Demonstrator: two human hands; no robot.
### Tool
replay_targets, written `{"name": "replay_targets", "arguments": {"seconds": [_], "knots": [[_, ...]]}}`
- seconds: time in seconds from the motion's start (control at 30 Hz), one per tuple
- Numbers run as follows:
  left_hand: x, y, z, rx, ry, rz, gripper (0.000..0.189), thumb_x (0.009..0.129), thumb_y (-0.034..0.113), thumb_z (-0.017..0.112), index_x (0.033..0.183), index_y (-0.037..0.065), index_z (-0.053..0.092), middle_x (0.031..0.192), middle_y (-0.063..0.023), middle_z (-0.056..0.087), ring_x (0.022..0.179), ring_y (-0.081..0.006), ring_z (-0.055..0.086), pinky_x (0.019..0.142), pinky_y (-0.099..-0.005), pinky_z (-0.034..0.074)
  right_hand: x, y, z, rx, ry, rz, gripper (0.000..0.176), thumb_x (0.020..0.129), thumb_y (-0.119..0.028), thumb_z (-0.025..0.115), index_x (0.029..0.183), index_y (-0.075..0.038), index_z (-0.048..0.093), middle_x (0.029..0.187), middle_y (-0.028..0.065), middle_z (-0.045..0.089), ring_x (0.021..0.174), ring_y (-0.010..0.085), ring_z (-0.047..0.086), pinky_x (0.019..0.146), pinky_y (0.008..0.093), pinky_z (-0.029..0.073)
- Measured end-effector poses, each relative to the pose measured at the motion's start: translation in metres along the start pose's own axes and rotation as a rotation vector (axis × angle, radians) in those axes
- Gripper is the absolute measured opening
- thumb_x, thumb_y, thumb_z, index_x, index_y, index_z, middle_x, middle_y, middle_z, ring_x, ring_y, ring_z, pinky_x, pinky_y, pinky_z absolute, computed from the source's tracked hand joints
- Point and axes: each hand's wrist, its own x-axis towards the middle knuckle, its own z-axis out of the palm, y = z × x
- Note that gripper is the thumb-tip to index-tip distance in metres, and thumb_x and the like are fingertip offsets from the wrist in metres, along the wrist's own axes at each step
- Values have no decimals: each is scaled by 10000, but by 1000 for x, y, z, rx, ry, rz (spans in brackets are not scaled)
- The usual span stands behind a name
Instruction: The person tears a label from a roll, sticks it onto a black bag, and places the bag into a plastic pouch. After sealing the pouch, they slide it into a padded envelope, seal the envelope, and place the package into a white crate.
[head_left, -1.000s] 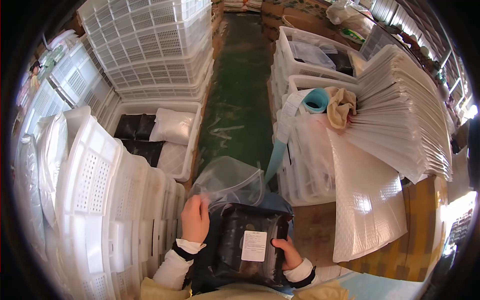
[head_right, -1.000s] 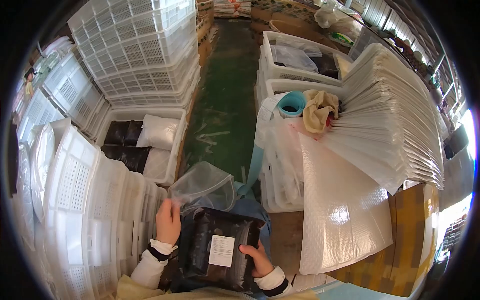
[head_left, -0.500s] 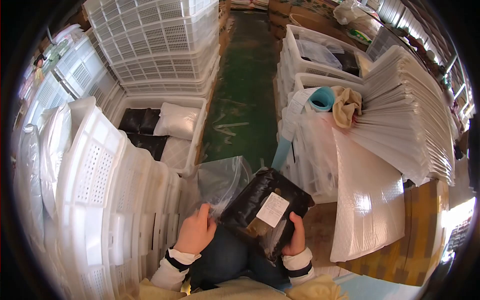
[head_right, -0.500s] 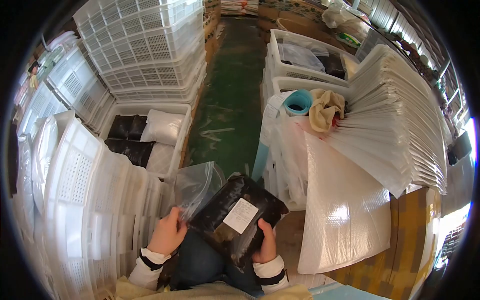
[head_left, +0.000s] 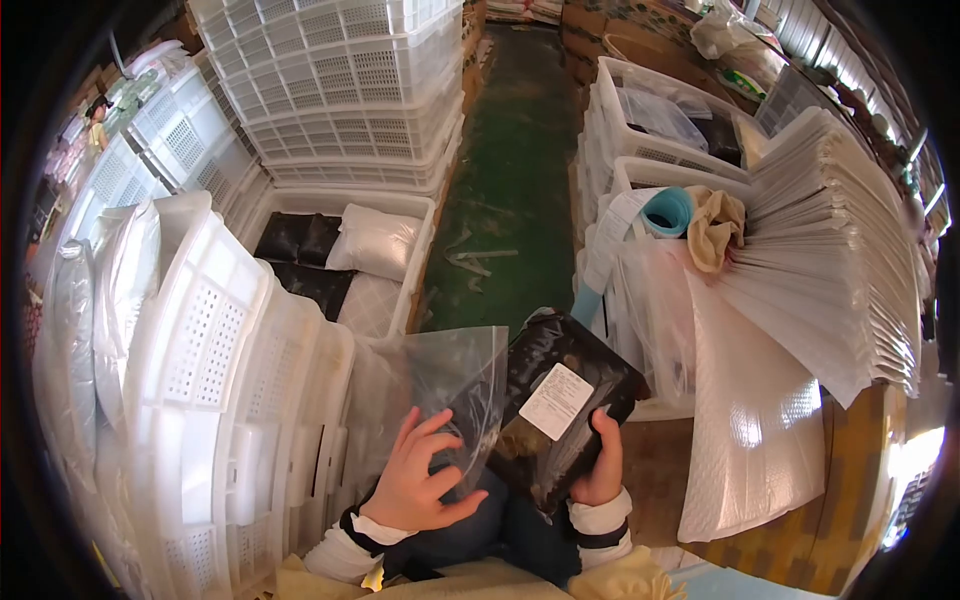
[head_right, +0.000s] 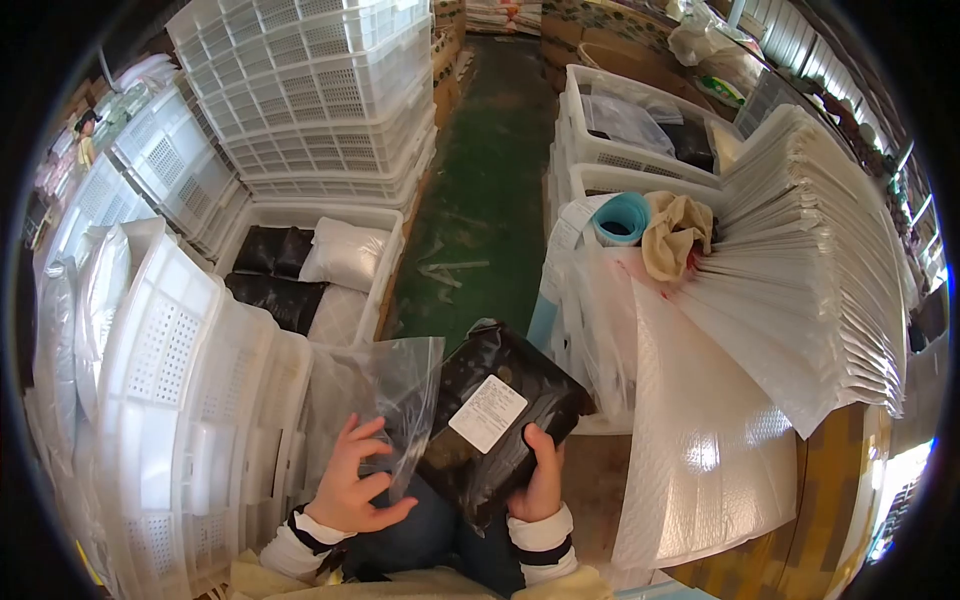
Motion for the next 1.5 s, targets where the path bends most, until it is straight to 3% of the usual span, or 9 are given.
{"name": "replay_targets", "arguments": {"seconds": [0.2,0.37,0.67,0.8,0.93,0.97,1.07,1.3,1.5], "knots": [[-6,-4,5,-45,277,-171,181,678,51,666,649,13,492,1009,-173,493,1114,-402,508,847,-454,467,-16,-12,24,54,-67,32,432,835,-208,582,1215,-29,482,1090,112,601,973,243,602,858,358,484],[2,-17,-14,366,366,-343,64,730,-1,577,696,-6,522,894,-112,562,854,-329,519,780,-406,372,-22,-12,27,67,-89,33,473,823,-201,590,1241,-29,450,1127,121,580,1004,245,588,863,361,482],[-11,8,-4,401,200,-219,105,634,94,632,658,17,565,969,-137,551,937,-339,509,786,-441,399,-26,-2,25,-43,-63,-32,473,792,-151,627,1217,-55,443,1088,94,558,960,231,571,834,364,480],[-18,17,-3,30,103,-93,139,677,90,674,645,17,561,1166,-173,502,1178,-443,429,951,-499,383,-21,3,23,-58,-70,-76,486,789,-139,635,1225,-60,435,1111,94,549,985,230,562,839,366,478],[-21,18,-11,-292,104,-154,72,742,-1,600,769,4,534,1178,-231,486,1171,-428,478,976,-474,387,-21,1,25,-73,-61,-83,487,787,-111,632,1230,-64,434,1118,96,548,987,233,562,845,367,478],[-20,11,-9,-218,202,-226,105,795,-32,548,884,15,519,1175,-225,493,1098,-343,556,909,-412,449,-23,0,27,-80,-57,-86,486,788,-105,629,1231,-65,434,1118,97,548,987,235,562,846,368,479],[2,-14,-22,-526,223,-824,494,802,25,646,1253,42,443,1218,-196,485,1058,-238,581,762,-316,501,-26,-4,27,-99,-88,-55,487,784,-87,623,1232,-63,432,1113,98,551,982,238,565,847,365,479],[52,-67,-50,-137,-317,-137,1008,575,236,864,1390,36,306,1300,-130,478,1091,-248,542,934,-350,415,-43,-17,51,-196,-165,-94,536,727,-32,642,1221,-45,434,1093,102,554,964,227,569,829,343,482],[83,-49,-74,-593,-621,-398,804,621,270,835,1257,-38,450,1175,-128,562,1093,-226,524,975,-342,377,-47,-36,69,-283,-292,-203,573,651,-31,678,1180,-23,456,1045,102,569,905,209,580,787,313,482]]}}
